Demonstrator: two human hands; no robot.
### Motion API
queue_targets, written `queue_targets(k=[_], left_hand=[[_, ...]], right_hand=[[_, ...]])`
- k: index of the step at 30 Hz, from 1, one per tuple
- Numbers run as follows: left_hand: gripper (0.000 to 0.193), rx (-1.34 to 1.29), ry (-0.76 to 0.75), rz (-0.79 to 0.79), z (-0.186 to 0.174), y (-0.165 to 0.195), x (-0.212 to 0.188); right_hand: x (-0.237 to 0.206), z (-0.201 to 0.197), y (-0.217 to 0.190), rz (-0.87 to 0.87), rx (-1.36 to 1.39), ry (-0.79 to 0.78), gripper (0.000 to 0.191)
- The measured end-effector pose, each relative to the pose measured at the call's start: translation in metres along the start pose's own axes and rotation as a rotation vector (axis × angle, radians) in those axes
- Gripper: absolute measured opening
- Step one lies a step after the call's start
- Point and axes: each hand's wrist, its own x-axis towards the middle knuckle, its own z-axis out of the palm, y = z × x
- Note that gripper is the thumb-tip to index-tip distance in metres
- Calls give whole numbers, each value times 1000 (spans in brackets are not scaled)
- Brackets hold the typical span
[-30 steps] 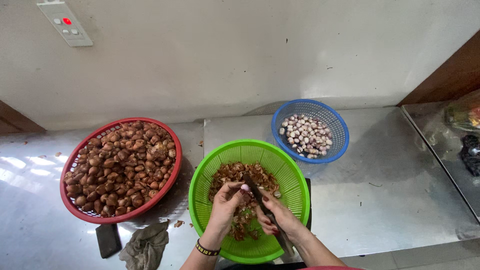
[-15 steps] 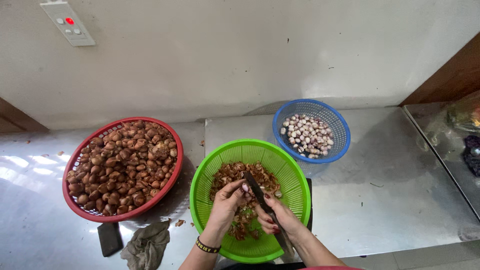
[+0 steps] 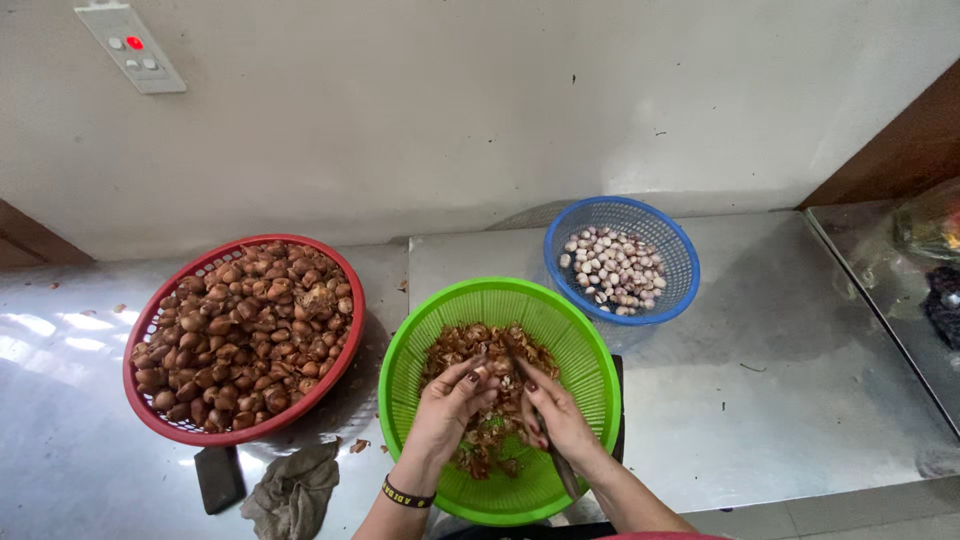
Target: The person uses a small knife to peel the outer skin off brown nuts over a green colander. The peeled nuts are placed into a blue basket, while the skins fall into the green colander. The person repeats this process continuously throughout the clip.
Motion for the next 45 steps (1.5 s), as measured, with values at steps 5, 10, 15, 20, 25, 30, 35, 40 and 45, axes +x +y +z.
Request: queue_targets(k=[5, 10, 15, 20, 25, 30, 35, 40, 45], left_hand=[[27, -107, 88, -30, 0, -7, 4], [29, -97, 64, 60, 4, -25, 3], [27, -27, 105, 112, 6, -26, -1], [26, 12, 119, 83, 7, -25, -1], [26, 38, 112, 120, 3, -29, 0], [24, -7, 132, 73, 3, -27, 3], [24, -1, 158, 8, 1, -22, 2], [26, 76, 119, 76, -5, -27, 4], [23, 115, 125, 63, -8, -26, 2]], right_hand=[[-9, 12, 0, 13, -263, 27, 64], [-12, 30, 6, -69, -219, -41, 64], [-5, 26, 9, -26, -157, -14, 61], [-3, 19, 5, 30, -100, -30, 58], [-12, 23, 9, -50, -180, -52, 60], [2, 16, 11, 63, -163, -40, 53], [6, 8, 8, 44, -108, 27, 54], [-2, 20, 8, 10, -232, -52, 60], [1, 17, 11, 66, -93, -76, 55]])
